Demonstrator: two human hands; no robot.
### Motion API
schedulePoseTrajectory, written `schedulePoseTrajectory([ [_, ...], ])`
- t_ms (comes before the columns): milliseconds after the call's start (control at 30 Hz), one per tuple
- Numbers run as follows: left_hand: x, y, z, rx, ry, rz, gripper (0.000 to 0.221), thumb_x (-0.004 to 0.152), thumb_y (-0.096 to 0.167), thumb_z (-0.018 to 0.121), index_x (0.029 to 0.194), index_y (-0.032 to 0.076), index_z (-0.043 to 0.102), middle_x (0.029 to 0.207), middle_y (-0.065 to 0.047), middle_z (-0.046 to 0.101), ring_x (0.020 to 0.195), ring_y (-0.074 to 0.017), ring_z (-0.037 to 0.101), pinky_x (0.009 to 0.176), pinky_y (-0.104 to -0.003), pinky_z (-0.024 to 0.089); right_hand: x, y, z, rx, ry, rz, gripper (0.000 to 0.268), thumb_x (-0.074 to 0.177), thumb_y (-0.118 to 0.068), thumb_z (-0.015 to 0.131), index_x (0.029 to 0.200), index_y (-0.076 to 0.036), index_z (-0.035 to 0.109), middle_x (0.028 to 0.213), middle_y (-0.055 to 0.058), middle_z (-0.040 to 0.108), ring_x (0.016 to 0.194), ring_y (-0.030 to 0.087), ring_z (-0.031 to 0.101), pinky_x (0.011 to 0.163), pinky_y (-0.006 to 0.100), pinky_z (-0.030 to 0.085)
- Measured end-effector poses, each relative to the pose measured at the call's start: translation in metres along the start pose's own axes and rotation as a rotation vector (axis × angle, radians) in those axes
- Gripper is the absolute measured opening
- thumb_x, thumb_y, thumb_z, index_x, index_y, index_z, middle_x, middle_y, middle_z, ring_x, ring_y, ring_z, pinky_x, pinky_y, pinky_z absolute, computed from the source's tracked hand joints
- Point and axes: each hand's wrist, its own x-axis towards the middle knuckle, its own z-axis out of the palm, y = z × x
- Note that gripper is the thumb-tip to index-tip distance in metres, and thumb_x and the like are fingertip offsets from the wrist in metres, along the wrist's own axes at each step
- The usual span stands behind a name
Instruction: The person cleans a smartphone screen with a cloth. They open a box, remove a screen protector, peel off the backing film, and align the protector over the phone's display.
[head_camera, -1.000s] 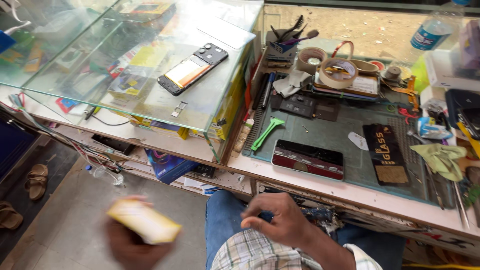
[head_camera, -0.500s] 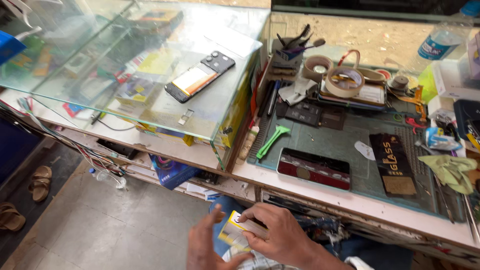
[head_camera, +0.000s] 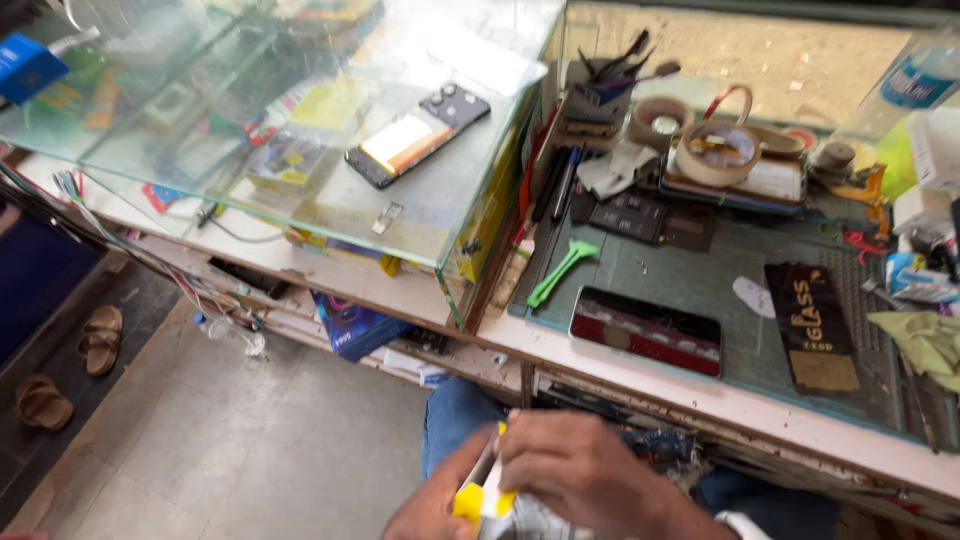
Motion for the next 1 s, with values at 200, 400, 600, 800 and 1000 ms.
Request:
schedulePoseTrajectory([
  [200,0.004,0.035,-0.001,0.575,0.261,0.107,0.100,0.053,0.041,0.093,0.139,0.005,0.055,0.121,-0.010,0.068,0.112,-0.0216,0.068,0.101,-0.038,0.053,-0.019,0.008,-0.007,-0.018,0.002,0.223,0.032,0.066,-0.004,0.068,0.098,-0.007,0.074,0.113,0.006,0.064,0.128,0.028,0.062,0.117,0.057,0.037],
  [400,0.006,0.065,0.010,1.045,0.291,0.338,0.093,0.052,0.034,0.091,0.136,0.010,0.060,0.125,-0.008,0.070,0.114,-0.0285,0.068,0.096,-0.042,0.049,-0.015,0.004,0.009,0.004,0.078,0.443,0.011,0.083,-0.010,0.071,0.093,-0.008,0.074,0.125,0.011,0.058,0.126,0.029,0.057,0.104,0.048,0.047],
  [600,0.007,0.066,0.017,1.149,0.310,0.403,0.094,0.053,0.034,0.088,0.138,0.009,0.057,0.126,-0.009,0.067,0.115,-0.0296,0.064,0.093,-0.044,0.045,-0.002,-0.005,0.009,-0.047,0.060,0.550,0.016,0.079,-0.021,0.080,0.090,-0.011,0.075,0.126,0.010,0.059,0.127,0.030,0.055,0.104,0.047,0.044],
  [800,0.009,0.063,0.018,1.168,0.327,0.418,0.091,0.053,0.035,0.088,0.134,0.009,0.058,0.121,-0.008,0.068,0.111,-0.0289,0.066,0.088,-0.044,0.045,0.000,-0.007,0.009,-0.093,0.082,0.539,0.018,0.075,-0.027,0.084,0.085,-0.013,0.075,0.128,0.008,0.060,0.129,0.032,0.052,0.107,0.050,0.040],
  [1000,0.011,0.064,0.018,1.201,0.335,0.450,0.092,0.052,0.035,0.092,0.133,0.007,0.060,0.124,-0.009,0.071,0.107,-0.0281,0.068,0.088,-0.043,0.046,-0.001,-0.007,0.014,-0.139,0.086,0.559,0.018,0.074,-0.028,0.084,0.081,-0.013,0.077,0.129,0.008,0.059,0.130,0.033,0.051,0.107,0.051,0.038],
])
